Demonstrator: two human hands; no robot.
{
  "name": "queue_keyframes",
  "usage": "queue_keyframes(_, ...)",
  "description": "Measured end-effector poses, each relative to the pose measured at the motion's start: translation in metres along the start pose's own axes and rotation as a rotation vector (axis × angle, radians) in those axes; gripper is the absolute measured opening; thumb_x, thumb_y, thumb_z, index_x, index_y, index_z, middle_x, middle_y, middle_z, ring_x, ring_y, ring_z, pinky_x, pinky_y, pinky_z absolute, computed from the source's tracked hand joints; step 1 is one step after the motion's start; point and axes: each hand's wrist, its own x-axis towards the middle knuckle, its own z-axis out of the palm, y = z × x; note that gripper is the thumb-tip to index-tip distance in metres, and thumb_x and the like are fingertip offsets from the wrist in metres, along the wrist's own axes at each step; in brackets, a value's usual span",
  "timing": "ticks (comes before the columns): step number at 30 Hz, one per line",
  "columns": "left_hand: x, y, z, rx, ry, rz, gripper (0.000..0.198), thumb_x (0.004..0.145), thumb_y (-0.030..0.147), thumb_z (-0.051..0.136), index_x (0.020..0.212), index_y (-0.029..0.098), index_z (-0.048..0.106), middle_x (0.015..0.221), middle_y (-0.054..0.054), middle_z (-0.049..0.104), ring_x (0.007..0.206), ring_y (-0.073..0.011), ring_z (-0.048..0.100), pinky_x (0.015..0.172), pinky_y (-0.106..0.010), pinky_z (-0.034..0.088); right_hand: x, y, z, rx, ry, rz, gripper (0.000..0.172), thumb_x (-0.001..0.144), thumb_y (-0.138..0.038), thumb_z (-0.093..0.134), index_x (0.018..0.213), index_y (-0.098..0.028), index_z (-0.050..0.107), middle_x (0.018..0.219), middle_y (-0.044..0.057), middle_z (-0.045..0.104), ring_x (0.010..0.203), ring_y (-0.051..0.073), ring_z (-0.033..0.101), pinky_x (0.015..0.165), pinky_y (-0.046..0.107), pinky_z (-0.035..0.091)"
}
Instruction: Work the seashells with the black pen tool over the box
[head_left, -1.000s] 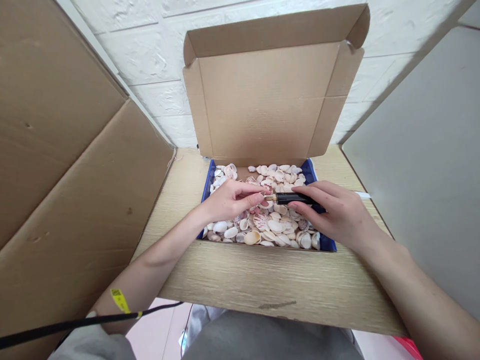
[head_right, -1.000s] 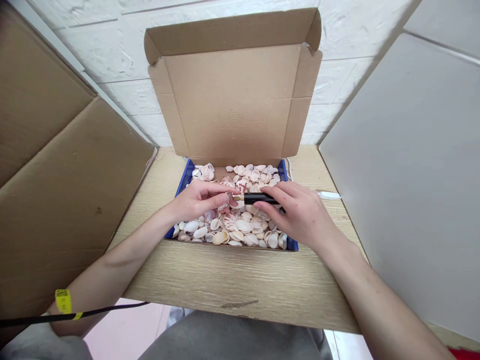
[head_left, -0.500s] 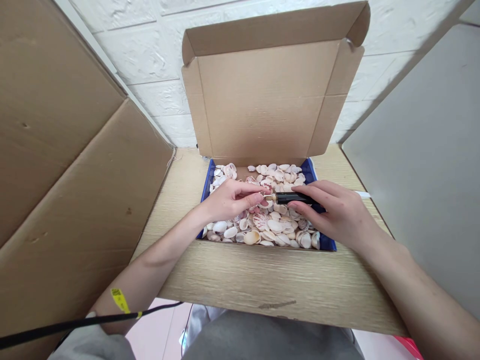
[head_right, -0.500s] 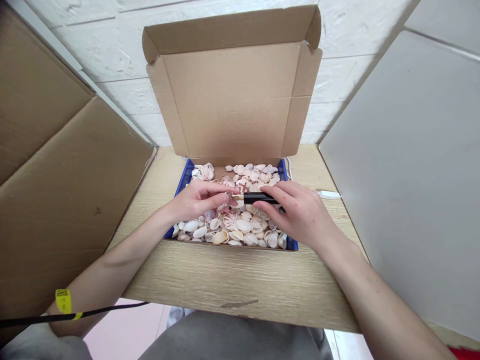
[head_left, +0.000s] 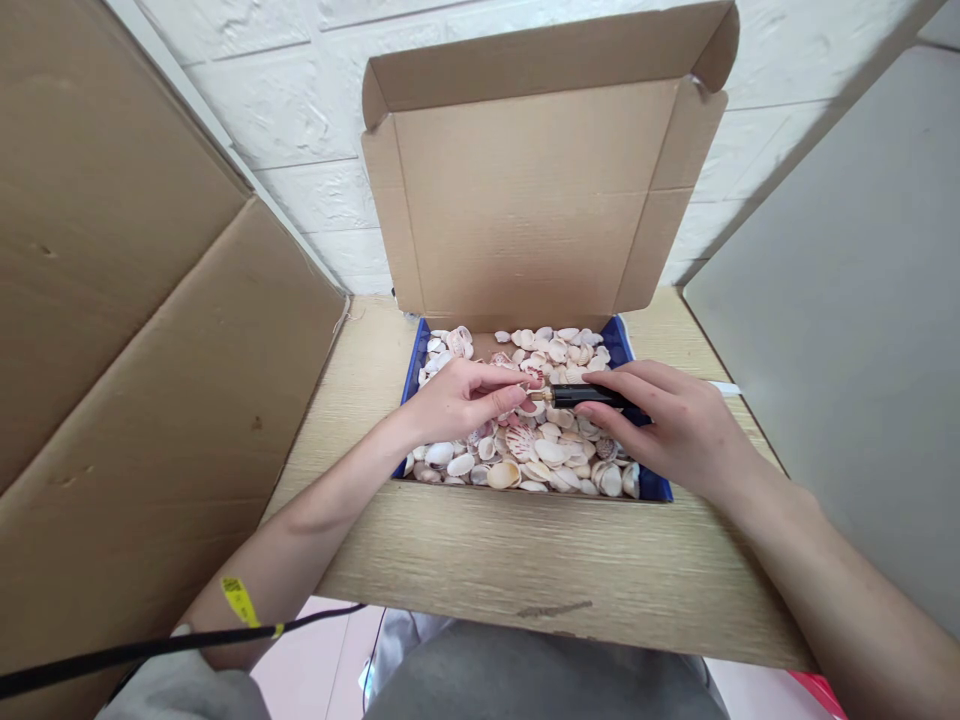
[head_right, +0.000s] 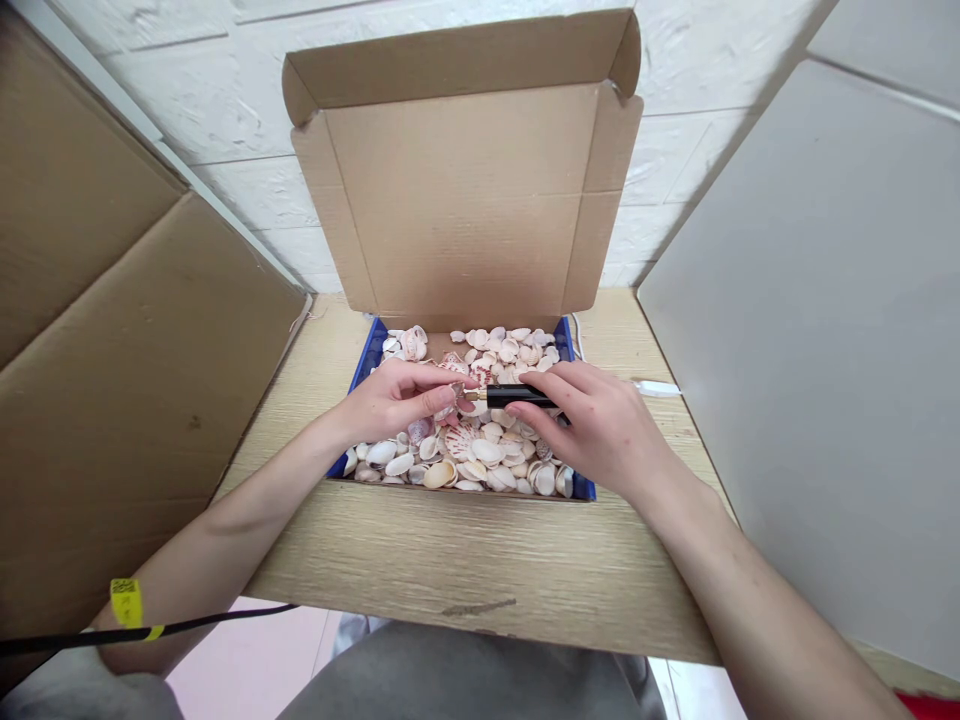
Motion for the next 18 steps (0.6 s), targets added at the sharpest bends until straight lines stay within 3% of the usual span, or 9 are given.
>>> queue_keyframes(7, 0.0007, -0.0008, -0.0003, -0.009, -0.001, 0.015, 0.04, 0.086, 0.04, 0.069, 0.114, 0.012, 0.074, 0.1, -0.013, 0.079, 0.077, -0.0182, 0.076, 0.062, -0.023, 0.06, -0.0011, 0.0003, 0.0005, 0.001, 0.034, -0.02, 0.018, 0.094, -0.034, 0.062, 0.108, -0.024, 0.064, 0.087, 0.005, 0.072, 0.073, 0.019, 0.067, 0.061, 0.032, 0.052)
queue_keyframes(13, 0.0006, -0.0013, -0.0009, 0.03, -0.005, 0.004, 0.043, 0.088, 0.037, 0.067, 0.12, 0.009, 0.07, 0.1, -0.014, 0.079, 0.067, -0.0144, 0.072, 0.059, -0.023, 0.058, 0.0035, -0.0035, -0.0055, -0.089, 0.167, -0.128, 0.035, 0.087, -0.025, 0.071, 0.12, -0.027, 0.059, 0.095, 0.007, 0.072, 0.075, 0.021, 0.064, 0.067, 0.036, 0.054)
queue_keyframes(18, 0.0004, -0.0003, -0.0004, 0.035, -0.001, 0.017, 0.04, 0.089, 0.035, 0.065, 0.119, 0.009, 0.071, 0.1, -0.015, 0.079, 0.068, -0.0142, 0.073, 0.058, -0.022, 0.057, 0.0057, -0.0059, -0.0064, -0.092, 0.182, -0.129, 0.042, 0.087, -0.024, 0.071, 0.126, -0.029, 0.056, 0.096, 0.007, 0.071, 0.077, 0.023, 0.064, 0.068, 0.039, 0.055)
